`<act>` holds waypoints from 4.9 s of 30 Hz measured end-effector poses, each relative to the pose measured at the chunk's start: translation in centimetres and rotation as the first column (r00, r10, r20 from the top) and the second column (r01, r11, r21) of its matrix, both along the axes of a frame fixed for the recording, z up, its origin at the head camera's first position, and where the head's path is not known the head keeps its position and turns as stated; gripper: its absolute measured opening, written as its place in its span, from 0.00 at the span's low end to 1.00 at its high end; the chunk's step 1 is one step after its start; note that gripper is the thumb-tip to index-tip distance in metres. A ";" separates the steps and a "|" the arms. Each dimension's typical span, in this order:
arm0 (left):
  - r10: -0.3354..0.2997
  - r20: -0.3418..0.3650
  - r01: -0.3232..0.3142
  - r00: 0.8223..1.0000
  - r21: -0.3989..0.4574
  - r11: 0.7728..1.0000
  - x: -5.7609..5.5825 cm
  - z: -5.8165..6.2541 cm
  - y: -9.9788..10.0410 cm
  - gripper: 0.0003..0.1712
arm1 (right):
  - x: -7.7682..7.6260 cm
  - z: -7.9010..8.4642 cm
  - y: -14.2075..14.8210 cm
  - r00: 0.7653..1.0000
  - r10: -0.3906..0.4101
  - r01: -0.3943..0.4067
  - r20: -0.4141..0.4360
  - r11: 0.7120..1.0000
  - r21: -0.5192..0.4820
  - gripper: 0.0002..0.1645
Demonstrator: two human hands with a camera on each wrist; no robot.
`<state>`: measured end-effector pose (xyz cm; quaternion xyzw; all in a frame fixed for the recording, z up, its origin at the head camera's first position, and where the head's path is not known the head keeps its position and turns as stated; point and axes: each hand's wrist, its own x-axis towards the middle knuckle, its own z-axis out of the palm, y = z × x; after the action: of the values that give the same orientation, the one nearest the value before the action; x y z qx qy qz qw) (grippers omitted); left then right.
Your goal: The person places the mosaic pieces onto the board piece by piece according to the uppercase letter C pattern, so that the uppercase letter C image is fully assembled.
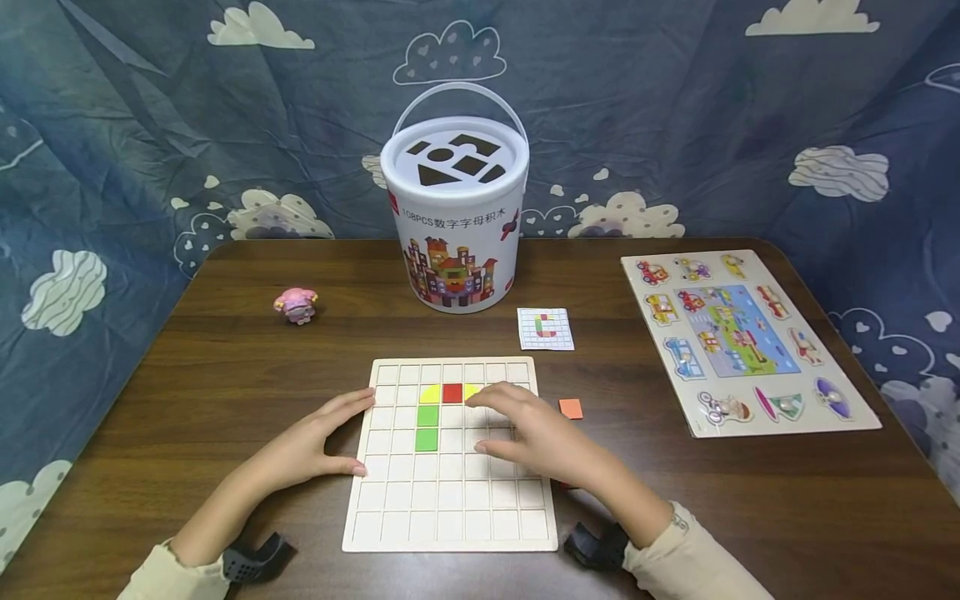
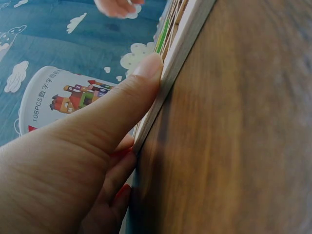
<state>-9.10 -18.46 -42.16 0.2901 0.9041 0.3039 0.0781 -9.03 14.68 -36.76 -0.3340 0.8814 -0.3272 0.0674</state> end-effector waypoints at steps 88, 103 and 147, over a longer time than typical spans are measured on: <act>0.009 0.024 -0.009 1.000 -0.004 1.000 0.0 0.1 0.0 0.52 | 2.6 -4.3 -5.9 0.991 -0.049 0.052 -0.121 0.998 0.023 0.12; 0.011 0.015 -0.011 1.000 0.003 1.000 0.1 -0.1 -0.1 0.51 | 2.3 -2.6 -4.8 1.000 -0.005 0.004 0.023 0.997 0.075 0.21; 0.030 0.033 -0.030 0.999 -0.009 1.000 0.1 0.0 -0.2 0.51 | 0.4 -2.4 6.2 0.940 -0.307 0.308 -0.146 0.951 -0.018 0.17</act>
<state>-9.00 -18.64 -42.19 0.2708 0.9082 0.3061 0.0899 -8.67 20.87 -39.14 -0.2151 0.9261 -0.3060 -0.0488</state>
